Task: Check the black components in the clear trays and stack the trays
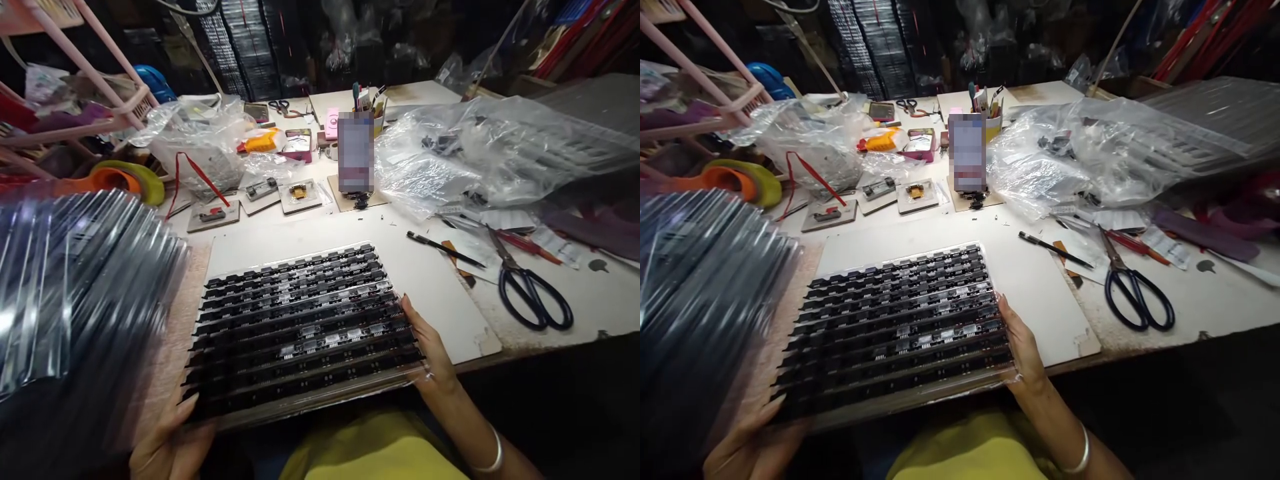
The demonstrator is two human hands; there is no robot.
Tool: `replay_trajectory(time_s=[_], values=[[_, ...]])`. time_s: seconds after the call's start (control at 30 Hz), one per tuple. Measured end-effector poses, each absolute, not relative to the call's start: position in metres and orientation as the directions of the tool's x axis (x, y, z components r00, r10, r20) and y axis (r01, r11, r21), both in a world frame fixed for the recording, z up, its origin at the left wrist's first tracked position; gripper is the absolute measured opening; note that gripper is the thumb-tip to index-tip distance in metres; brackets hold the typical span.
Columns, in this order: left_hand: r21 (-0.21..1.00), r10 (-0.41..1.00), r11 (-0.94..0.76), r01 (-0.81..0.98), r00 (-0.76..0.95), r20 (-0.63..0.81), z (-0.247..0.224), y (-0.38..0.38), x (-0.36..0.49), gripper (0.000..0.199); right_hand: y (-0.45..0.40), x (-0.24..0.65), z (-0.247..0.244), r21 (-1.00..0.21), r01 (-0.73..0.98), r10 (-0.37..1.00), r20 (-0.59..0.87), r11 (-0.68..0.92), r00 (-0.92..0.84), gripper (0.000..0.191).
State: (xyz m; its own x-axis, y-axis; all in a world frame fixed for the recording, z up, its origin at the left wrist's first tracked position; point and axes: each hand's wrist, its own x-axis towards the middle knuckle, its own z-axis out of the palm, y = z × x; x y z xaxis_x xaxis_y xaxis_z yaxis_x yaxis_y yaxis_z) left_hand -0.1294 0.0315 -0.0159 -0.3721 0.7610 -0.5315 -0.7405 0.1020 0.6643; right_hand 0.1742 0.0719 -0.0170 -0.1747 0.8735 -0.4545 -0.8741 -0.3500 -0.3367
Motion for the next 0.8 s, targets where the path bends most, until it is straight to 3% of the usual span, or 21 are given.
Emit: replay_trajectory(time_s=[0.37, 0.6, 0.8], values=[[0.618, 0.793, 0.130, -0.776, -0.293, -0.534, -0.0147, 0.0327, -0.1316, 0.066, 0.0748, 0.1749, -0.0151, -0.313, -0.875, 0.868, -0.452, -0.371, -0.206, 0.031], [0.620, 0.846, 0.142, -0.771, -0.231, -0.481, -0.0162, 0.0357, -0.1264, 0.065, 0.0707, 0.1744, -0.0177, -0.298, -0.917, 0.873, -0.479, -0.264, -0.096, 0.043], [0.662, 0.864, 0.190, -0.725, -0.197, -0.464, -0.0151, 0.0334, -0.1225, 0.058, 0.0705, 0.1799, -0.0192, -0.322, -0.905, 0.829, -0.557, -0.277, -0.055, 0.045]])
